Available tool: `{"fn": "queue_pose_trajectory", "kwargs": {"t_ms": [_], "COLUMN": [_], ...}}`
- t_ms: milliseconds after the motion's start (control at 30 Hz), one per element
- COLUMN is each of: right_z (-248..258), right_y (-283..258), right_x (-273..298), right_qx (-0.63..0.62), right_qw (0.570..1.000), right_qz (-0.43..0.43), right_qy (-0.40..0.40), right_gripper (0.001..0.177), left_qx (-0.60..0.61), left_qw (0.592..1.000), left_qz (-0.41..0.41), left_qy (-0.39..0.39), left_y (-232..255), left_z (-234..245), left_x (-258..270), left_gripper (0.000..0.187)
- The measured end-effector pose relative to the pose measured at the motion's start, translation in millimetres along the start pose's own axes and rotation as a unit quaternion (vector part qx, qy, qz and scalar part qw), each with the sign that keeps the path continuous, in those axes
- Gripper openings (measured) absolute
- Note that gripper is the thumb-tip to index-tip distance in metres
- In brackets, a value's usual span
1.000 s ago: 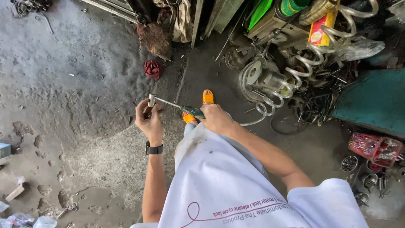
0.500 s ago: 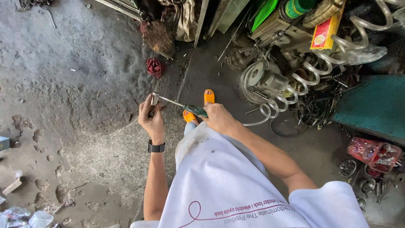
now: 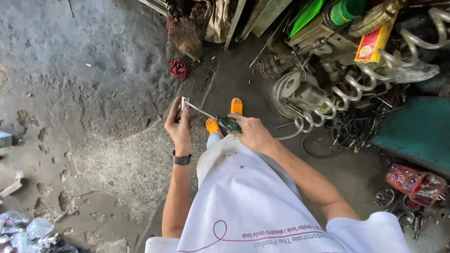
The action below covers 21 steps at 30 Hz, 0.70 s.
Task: Machining, cleaning, and assembling small metal components using a lathe, screwdriver, and bench grinder.
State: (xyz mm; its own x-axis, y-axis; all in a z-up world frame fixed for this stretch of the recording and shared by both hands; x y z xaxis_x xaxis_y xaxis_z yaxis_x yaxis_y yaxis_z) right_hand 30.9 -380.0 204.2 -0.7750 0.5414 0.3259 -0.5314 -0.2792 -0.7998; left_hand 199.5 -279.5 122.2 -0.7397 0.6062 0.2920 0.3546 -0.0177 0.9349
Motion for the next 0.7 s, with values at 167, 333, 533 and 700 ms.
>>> {"fn": "queue_pose_trajectory", "kwargs": {"t_ms": [167,333,533,700], "right_z": [-8.7,-1.7,5.8,-2.7], "right_y": [7.1,0.5,-8.7,23.3], "right_x": [8.6,8.2,10.4,12.0], "right_qx": [0.05,0.053,0.025,0.063], "right_qw": [0.997,0.997,0.997,0.997], "right_qz": [0.04,0.048,0.051,0.025], "right_qy": [0.035,0.035,0.045,0.038], "right_gripper": [0.025,0.02,0.032,0.035], "left_qx": [0.123,0.123,0.12,0.111], "left_qw": [0.986,0.985,0.986,0.987], "left_qz": [0.105,0.113,0.115,0.113], "left_qy": [0.044,0.033,0.028,0.016], "left_y": [-25.2,-22.0,-20.7,-27.0], "left_z": [10.3,8.9,3.2,3.7], "left_x": [-3.3,0.9,5.1,2.6], "left_gripper": [0.027,0.026,0.028,0.032]}}
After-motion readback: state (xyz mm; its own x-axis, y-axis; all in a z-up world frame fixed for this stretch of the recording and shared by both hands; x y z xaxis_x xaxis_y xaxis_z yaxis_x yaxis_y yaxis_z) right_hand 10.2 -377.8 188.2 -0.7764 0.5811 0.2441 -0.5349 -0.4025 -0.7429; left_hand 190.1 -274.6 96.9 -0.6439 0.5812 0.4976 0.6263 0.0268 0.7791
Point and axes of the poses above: each hand's wrist, its own x-axis away from the middle knuckle, its own z-axis out of the back of the hand, y = z × x, the point moved 9 cm from there along -x, towards the middle knuckle, and after that the axes turned 4 degrees about z, right-handed, at the moved point
